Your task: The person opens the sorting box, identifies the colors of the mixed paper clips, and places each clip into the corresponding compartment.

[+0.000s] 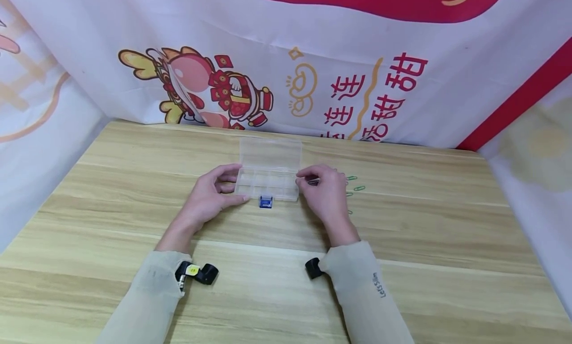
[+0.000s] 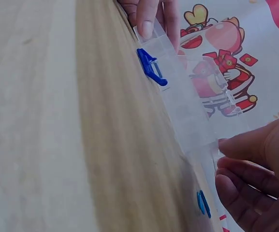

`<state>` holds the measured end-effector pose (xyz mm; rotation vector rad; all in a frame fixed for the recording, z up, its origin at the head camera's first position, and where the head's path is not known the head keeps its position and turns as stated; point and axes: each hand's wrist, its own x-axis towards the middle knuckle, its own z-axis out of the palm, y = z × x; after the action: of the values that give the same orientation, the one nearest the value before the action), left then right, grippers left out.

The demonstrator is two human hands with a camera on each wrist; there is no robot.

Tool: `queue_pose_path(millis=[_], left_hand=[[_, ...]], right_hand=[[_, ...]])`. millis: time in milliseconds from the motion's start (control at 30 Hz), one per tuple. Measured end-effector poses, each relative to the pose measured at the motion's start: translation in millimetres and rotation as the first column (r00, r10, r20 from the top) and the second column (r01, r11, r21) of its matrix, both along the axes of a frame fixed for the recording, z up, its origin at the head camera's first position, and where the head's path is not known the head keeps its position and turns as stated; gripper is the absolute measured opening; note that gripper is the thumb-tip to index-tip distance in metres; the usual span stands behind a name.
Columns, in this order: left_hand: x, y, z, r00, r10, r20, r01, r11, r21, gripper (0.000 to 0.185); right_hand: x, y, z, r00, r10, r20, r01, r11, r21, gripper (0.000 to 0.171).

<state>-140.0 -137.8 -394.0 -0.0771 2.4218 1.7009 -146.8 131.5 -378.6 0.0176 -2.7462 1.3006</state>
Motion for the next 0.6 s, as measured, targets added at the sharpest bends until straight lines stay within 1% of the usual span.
queue_pose_path(millis=[267, 367, 500, 600], left_hand=[[-0.5, 1, -0.5, 1.000, -0.008, -0.007, 0.008, 1.000, 0.006, 0.083], [-1.0, 1, -0.9, 1.000, -0.015, -0.003, 0.015, 1.000, 0.007, 0.084], [-1.5, 0, -2.0, 1.000, -0.022, 0.007, 0.022, 1.000, -0.001, 0.084], [-1.5, -1, -2.4, 1.000, -0.024, 0.007, 0.024, 1.000, -0.003, 0.083]], right_hand=[[0.9, -4, -2.0, 0.999, 0.000, -0.048, 0.001, 1.000, 0.008, 0.009], [1.0, -3, -1.9, 0.999, 0.005, -0.054, -0.005, 1.000, 0.003, 0.009], [2.0, 3, -1.9, 1.000, 0.007, -0.022, -0.007, 0.999, -0.033, 0.013], [3.9, 14, -0.4, 1.000, -0.014, 0.018, 0.016, 0.995, -0.096, 0.016]])
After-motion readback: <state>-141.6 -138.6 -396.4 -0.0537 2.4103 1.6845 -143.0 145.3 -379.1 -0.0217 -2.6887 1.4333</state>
